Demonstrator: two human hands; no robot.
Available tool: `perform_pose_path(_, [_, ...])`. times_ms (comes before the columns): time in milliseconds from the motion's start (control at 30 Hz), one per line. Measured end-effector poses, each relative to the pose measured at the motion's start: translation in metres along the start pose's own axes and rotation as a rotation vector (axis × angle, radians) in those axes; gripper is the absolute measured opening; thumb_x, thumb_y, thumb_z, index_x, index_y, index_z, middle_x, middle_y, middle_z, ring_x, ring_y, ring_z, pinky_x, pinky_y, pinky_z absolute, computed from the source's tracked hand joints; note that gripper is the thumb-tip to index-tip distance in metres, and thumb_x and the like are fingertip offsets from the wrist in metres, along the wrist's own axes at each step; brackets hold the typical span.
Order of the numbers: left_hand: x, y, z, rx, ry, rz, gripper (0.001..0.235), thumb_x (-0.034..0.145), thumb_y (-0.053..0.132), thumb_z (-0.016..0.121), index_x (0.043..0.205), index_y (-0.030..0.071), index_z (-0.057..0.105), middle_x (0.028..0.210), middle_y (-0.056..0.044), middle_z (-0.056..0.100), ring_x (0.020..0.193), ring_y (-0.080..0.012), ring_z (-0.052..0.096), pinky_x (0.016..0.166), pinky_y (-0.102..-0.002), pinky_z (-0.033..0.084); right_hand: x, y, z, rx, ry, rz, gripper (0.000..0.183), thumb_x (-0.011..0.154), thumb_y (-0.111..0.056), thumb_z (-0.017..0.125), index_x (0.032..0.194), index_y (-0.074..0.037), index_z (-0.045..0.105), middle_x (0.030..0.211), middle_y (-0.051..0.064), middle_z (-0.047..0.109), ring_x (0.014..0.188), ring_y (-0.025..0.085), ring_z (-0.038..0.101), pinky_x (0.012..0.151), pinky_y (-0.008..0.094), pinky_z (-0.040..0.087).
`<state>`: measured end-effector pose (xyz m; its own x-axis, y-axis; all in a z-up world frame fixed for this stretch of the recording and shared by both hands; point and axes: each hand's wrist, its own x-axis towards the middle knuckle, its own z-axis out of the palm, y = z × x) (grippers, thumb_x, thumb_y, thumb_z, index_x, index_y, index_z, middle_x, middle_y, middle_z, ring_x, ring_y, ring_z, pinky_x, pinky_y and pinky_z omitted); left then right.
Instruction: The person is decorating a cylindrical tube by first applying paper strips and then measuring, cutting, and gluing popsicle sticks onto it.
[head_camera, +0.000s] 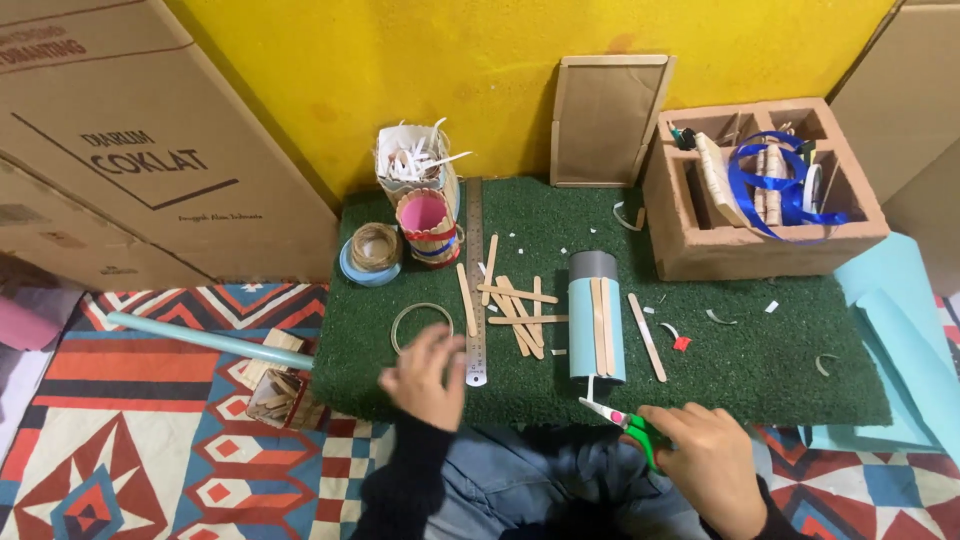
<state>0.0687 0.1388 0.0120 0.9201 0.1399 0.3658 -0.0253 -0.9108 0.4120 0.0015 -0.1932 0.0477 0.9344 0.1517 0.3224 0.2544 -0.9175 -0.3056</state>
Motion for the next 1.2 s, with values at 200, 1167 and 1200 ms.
perform_pose_path(200, [-0.006,0.089,-0.028,-0.678,-0.567,0.09,0.022,0.082,0.043,0.078,0.089,0.022,0.08,0.105,0.008,0.079,0.101,-0.01,0.072,0.102,-0.041,0.04,0.007,0.002,-0.016,-0.169,-0.091,-0.164,0.051,0.058,-0.018,0.078,0.108,-0.023,0.073,0.082,-0.009,0.072,0.074,0.015,0.061,0.071,0.032,0.043])
perform_pose_path(1167, [-0.045,0.108,-0.002,-1.383,-0.427,-0.162,0.027,0.092,0.003,0.059,0.114,-0.004,0.072,0.134,-0.014,0.062,0.11,-0.0186,0.058,0.084,-0.026,0.046,0.083,0.099,-0.055,-0.057,-0.448,0.485,0.027,0.077,-0.034,0.083,0.098,-0.017,0.082,0.091,0.002,0.081,0.073,0.019,0.074,0.071,0.032,0.058])
perform_pose_path(1200, [-0.046,0.11,-0.003,-1.391,-0.438,-0.153,0.027,0.092,0.0,0.059,0.115,-0.004,0.071,0.134,-0.014,0.062,0.104,-0.0166,0.058,0.079,-0.024,0.044,0.077,0.089,-0.065,-0.16,-0.324,0.398,0.028,0.08,-0.031,0.077,0.107,-0.024,0.081,0.099,-0.001,0.079,0.072,0.019,0.074,0.069,0.033,0.058])
